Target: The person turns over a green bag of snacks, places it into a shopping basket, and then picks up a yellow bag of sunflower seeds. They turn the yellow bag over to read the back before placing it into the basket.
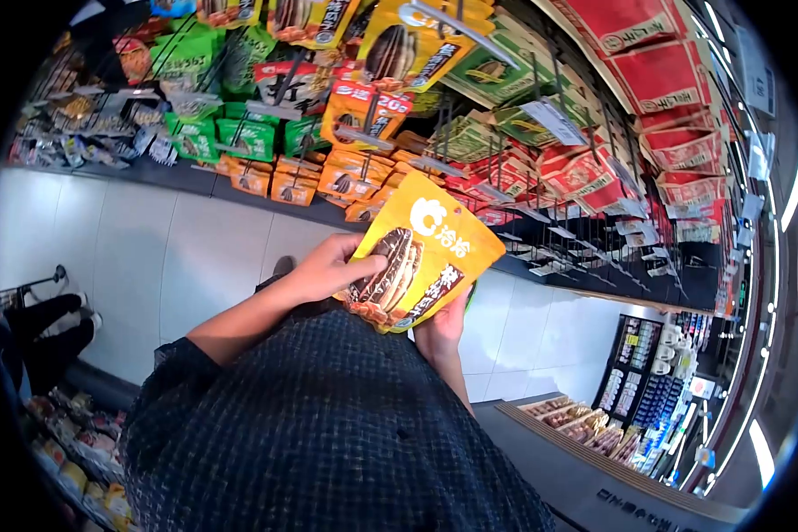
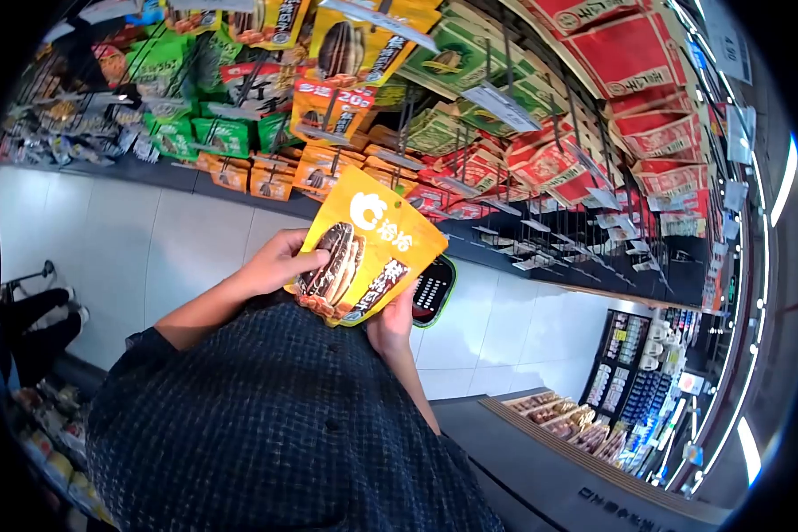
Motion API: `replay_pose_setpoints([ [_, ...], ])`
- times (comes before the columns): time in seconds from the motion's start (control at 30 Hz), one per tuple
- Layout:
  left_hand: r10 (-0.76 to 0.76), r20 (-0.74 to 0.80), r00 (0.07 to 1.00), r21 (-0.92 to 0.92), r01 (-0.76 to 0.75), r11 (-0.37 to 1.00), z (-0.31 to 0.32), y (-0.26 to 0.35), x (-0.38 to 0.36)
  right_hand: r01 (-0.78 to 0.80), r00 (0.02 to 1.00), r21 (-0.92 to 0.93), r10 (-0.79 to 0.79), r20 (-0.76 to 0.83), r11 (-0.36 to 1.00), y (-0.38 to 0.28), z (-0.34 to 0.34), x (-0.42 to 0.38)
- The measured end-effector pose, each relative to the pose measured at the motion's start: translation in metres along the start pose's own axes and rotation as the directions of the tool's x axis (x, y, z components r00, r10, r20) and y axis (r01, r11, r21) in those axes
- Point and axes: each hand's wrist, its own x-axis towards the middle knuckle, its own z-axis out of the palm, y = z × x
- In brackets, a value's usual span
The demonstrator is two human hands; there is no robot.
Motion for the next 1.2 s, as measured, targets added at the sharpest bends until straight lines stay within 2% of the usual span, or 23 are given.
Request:
replay_pose_setpoints([
  [0.03, -0.014, -0.009, 1.0, 0.083, 0.015, 0.996, -0.001, -0.003, -0.004, -0.023, 0.994, -0.015, 0.024, 0.107, 1.0, 0.001, -0.003, 0.001],
  [0.07, -0.017, -0.017, 1.0, 0.077, 0.018, 0.997, -0.002, -0.004, -0.006, -0.042, 0.976, -0.032, 0.048, 0.211, 0.999, 0.004, -0.006, 0.002],
  [0.1, 0.012, 0.006, 1.0, 0.119, -0.012, 0.993, -0.003, -0.003, -0.007, -0.056, 0.971, 0.113, 0.028, 0.236, 0.992, 0.009, -0.01, 0.004],
  [0.13, 0.039, 0.028, 0.999, 0.161, -0.043, 0.986, -0.005, -0.002, -0.008, -0.064, 0.97, 0.109, 0.036, 0.239, 0.992, 0.011, -0.012, 0.004],
  [0.17, 0.022, 0.01, 1.0, 0.169, -0.023, 0.985, -0.007, 0.001, -0.01, -0.023, 0.977, -0.149, 0.054, 0.207, 0.989, 0.012, -0.013, 0.002],
  [0.2, 0.021, 0.002, 1.0, 0.166, -0.021, 0.986, -0.01, 0.001, -0.01, 0.012, 0.983, -0.397, 0.062, 0.173, 0.918, 0.014, -0.013, 0.001],
  [0.23, -0.006, -0.005, 1.0, 0.177, 0.007, 0.984, -0.011, 0.001, -0.011, -0.019, 0.981, -0.434, 0.101, 0.167, 0.901, 0.0, 0.011, 0.0],
  [0.33, -0.051, -0.013, 0.999, 0.195, 0.053, 0.979, -0.012, 0.003, -0.013, -0.033, 0.983, -0.494, 0.118, 0.142, 0.869, 0.001, 0.017, -0.001],
  [0.47, -0.097, 0.003, 0.995, 0.166, 0.095, 0.982, -0.014, 0.002, -0.009, -0.008, 0.994, -0.518, 0.062, 0.088, 0.855, 0.003, 0.021, -0.006],
  [0.67, -0.179, 0.039, 0.983, 0.158, 0.17, 0.973, -0.026, -0.003, -0.01, -0.048, 0.999, -0.537, 0.051, -0.009, 0.842, 0.017, 0.021, -0.015],
  [0.73, -0.198, 0.053, 0.979, 0.157, 0.188, 0.97, -0.027, -0.007, -0.01, -0.051, 0.999, -0.488, 0.038, -0.036, 0.871, 0.02, 0.025, -0.018],
  [0.8, -0.151, 0.013, 0.988, 0.112, 0.148, 0.983, -0.029, -0.012, -0.011, -0.048, 0.998, -0.44, 0.022, -0.063, 0.897, 0.025, 0.029, -0.02],
  [0.93, -0.132, -0.021, 0.991, 0.142, 0.134, 0.981, -0.028, -0.01, -0.011, -0.034, 0.999, -0.412, 0.016, -0.048, 0.911, 0.025, 0.034, -0.022],
  [1.0, -0.093, 0.029, 0.995, 0.134, 0.089, 0.987, -0.03, -0.013, -0.011, -0.04, 0.998, -0.417, 0.015, -0.062, 0.908, 0.025, 0.033, -0.021],
  [1.07, 0.131, -0.136, 0.982, 0.159, -0.109, 0.981, -0.031, -0.013, -0.014, 0.005, 0.999, -0.439, -0.024, -0.038, 0.899, 0.024, 0.037, -0.017],
  [1.1, 0.125, -0.127, 0.984, 0.264, -0.088, 0.961, -0.038, -0.01, -0.018, 0.092, 0.994, -0.446, -0.108, -0.01, 0.89, 0.024, 0.041, -0.015],
  [1.13, 0.138, -0.119, 0.983, 0.257, -0.103, 0.961, -0.038, -0.008, -0.02, 0.179, 0.981, -0.451, -0.191, 0.02, 0.874, 0.025, 0.044, -0.013],
  [1.2, 0.193, -0.165, 0.967, 0.241, -0.15, 0.959, -0.032, 0.0, -0.024, 0.222, 0.975, -0.5, -0.189, 0.117, 0.837, 0.024, 0.046, -0.008],
])
